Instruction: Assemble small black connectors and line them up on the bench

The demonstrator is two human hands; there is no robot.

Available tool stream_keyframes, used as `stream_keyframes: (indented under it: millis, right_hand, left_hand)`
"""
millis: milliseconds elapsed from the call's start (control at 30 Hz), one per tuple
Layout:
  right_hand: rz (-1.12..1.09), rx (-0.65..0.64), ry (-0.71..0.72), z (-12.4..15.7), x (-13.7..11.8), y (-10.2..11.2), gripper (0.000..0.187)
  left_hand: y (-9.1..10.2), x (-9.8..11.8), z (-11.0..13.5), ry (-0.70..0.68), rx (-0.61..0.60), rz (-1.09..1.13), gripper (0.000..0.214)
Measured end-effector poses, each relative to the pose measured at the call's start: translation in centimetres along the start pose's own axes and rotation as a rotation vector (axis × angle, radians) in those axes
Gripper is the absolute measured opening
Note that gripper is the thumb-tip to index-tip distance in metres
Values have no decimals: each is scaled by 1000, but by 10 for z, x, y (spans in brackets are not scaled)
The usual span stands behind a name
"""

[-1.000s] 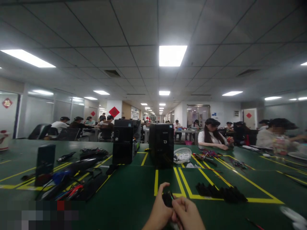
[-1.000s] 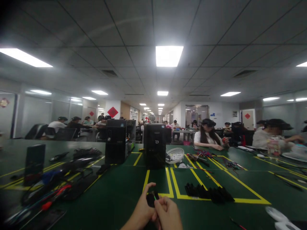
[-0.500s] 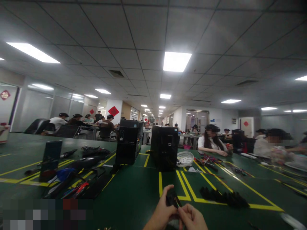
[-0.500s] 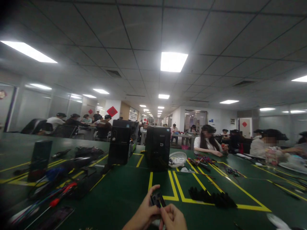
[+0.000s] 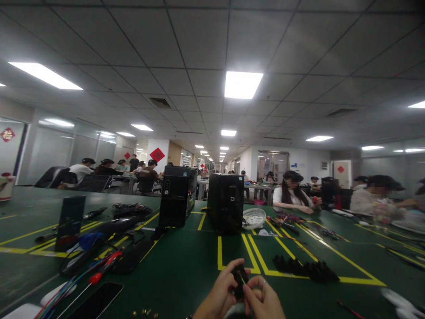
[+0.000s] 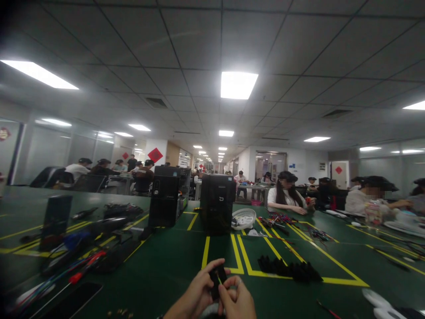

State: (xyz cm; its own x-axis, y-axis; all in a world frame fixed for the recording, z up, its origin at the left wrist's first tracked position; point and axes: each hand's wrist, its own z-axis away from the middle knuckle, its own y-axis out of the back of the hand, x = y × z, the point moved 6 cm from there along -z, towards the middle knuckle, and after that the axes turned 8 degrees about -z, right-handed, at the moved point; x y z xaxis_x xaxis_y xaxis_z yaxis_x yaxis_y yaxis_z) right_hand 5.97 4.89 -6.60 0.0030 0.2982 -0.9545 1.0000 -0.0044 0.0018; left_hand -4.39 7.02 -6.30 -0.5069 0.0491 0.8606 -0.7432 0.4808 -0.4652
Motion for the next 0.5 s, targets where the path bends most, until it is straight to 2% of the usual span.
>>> stream_keyframes:
  millis: [500]
  right_hand:
    - [134,64,62,-2,6,6,34]
  left_hand:
    - [-4,2,1,11,48,13,66]
